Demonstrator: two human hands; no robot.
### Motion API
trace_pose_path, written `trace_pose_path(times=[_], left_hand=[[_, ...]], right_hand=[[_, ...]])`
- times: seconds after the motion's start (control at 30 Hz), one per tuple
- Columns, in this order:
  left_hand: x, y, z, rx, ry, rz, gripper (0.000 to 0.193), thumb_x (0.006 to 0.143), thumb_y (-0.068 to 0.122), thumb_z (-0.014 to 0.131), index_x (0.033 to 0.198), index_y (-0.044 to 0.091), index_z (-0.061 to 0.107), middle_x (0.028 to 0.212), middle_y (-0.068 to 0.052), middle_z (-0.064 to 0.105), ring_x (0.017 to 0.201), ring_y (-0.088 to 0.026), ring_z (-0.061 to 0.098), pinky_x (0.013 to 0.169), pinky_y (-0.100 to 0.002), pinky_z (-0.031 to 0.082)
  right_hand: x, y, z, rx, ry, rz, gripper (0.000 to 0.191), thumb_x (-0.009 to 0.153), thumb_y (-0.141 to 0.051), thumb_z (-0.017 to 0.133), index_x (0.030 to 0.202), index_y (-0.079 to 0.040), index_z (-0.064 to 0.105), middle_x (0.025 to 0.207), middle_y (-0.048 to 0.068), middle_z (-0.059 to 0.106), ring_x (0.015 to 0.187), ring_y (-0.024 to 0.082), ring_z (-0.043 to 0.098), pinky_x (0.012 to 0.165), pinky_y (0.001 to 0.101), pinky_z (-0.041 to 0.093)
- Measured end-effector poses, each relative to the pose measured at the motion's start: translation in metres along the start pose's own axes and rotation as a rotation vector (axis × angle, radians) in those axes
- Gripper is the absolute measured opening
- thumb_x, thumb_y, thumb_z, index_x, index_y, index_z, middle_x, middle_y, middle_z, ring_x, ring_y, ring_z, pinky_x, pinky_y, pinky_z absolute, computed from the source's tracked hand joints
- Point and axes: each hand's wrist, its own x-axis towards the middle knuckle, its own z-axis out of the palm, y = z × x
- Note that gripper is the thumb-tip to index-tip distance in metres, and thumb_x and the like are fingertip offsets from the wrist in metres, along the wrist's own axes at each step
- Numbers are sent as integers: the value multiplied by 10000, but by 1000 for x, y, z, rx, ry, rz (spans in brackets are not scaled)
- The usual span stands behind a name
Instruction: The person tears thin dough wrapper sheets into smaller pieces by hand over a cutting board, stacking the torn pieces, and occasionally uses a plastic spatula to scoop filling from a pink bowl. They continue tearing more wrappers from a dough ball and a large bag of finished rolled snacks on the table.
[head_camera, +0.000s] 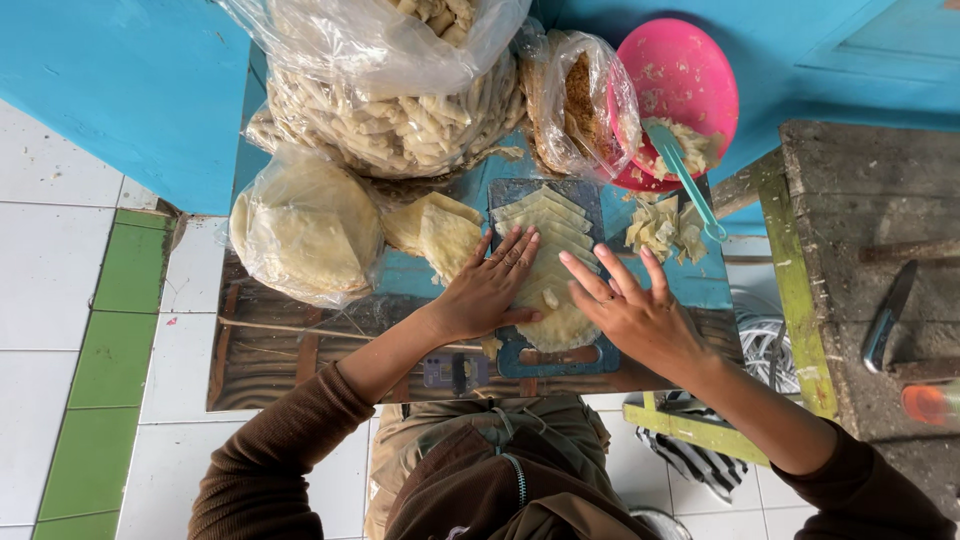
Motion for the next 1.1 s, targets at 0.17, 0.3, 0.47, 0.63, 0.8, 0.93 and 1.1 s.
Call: trace_pose_path(times=[0.17,0.3,0.47,0.63,0.8,0.93,1.1], left_hand=[[-1,0,1,4,-15,-17,1076,959,708,485,1624,-39,88,1711,-188,163,1604,-314,77,1282,-528,47],[0,1,1,-16,62,-22,1112,940,737,468,1602,-82,111,1686,-284,133,1583,-386,52,1270,-516,36],[0,6,-6,168,34,-52,1104,945,758,426,1571,-122,199,1668,-287,162,1575,-400,77,1255,-556,13],[1,11,-15,178,35,-86,1055,958,735,397,1571,-109,242,1671,-266,204,1577,-383,127,1263,-542,17],[3,9,-17,190,20,-89,1050,957,734,379,1566,-109,243,1665,-267,210,1569,-387,141,1258,-545,17],[4,7,-17,199,31,-87,1036,964,737,362,1576,-91,250,1669,-251,220,1573,-377,149,1261,-545,19],[5,3,-18,238,9,-91,1036,959,751,328,1573,-81,266,1661,-247,238,1568,-369,159,1256,-551,17]], right_hand=[[-1,0,4,-176,38,-72,988,908,28,578,1656,-495,201,1740,-84,91,1557,385,74,1231,652,82],[-2,3,10,-208,14,-105,990,935,-10,553,1661,-512,104,1746,-73,36,1571,389,33,1228,673,32],[7,15,20,-329,-5,-120,1081,892,3,567,1643,-540,10,1736,-44,15,1553,400,45,1206,671,5],[20,24,29,-307,15,-112,1018,938,-85,574,1652,-548,16,1750,-35,55,1573,382,75,1229,661,47],[31,38,49,-283,11,-122,965,950,-199,580,1632,-583,16,1744,-46,79,1577,361,106,1220,659,66],[40,47,64,-138,43,-102,868,1032,-256,550,1657,-566,35,1770,-38,91,1597,355,121,1237,656,72],[57,60,76,-163,-9,-125,985,947,-112,586,1609,-596,40,1733,-49,99,1567,350,149,1230,670,105]])
